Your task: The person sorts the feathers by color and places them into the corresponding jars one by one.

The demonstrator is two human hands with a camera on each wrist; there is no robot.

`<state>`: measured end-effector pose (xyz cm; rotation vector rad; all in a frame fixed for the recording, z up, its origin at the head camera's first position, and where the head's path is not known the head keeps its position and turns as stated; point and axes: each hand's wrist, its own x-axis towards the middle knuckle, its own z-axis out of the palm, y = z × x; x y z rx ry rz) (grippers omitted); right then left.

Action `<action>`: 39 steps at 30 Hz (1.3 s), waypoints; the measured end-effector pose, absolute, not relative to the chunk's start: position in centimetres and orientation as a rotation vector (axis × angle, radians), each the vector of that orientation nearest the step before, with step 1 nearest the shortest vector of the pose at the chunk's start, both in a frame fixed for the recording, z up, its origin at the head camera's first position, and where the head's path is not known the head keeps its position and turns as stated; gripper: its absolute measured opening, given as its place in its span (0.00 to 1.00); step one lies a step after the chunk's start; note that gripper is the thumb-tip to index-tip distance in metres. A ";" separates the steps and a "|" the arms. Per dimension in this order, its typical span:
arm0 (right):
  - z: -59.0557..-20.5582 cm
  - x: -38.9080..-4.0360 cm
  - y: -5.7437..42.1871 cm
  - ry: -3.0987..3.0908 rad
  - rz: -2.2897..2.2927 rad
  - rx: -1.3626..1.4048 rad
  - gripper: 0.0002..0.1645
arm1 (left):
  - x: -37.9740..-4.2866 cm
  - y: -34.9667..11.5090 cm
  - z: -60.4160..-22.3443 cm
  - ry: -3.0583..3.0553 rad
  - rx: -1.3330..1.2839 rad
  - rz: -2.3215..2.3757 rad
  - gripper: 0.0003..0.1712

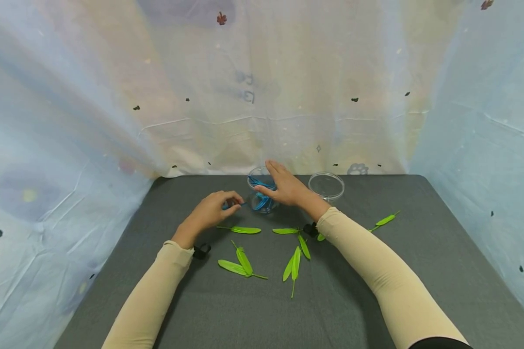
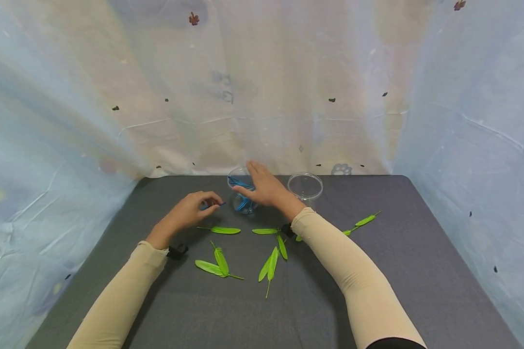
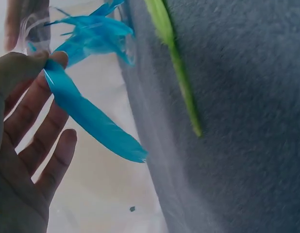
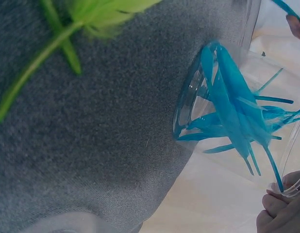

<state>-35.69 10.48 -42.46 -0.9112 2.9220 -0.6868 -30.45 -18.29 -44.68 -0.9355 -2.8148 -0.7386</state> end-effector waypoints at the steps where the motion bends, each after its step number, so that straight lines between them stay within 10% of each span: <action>1: -42.5 -35.7 10.5 2.922 -0.687 -0.907 0.63 | -30.5 -18.4 -44.5 -2.807 -0.918 -0.746 0.10; 39: -42.6 -35.9 10.4 2.912 -0.693 -0.908 0.62 | -30.6 -17.3 -38.4 -2.290 -0.570 -1.071 0.12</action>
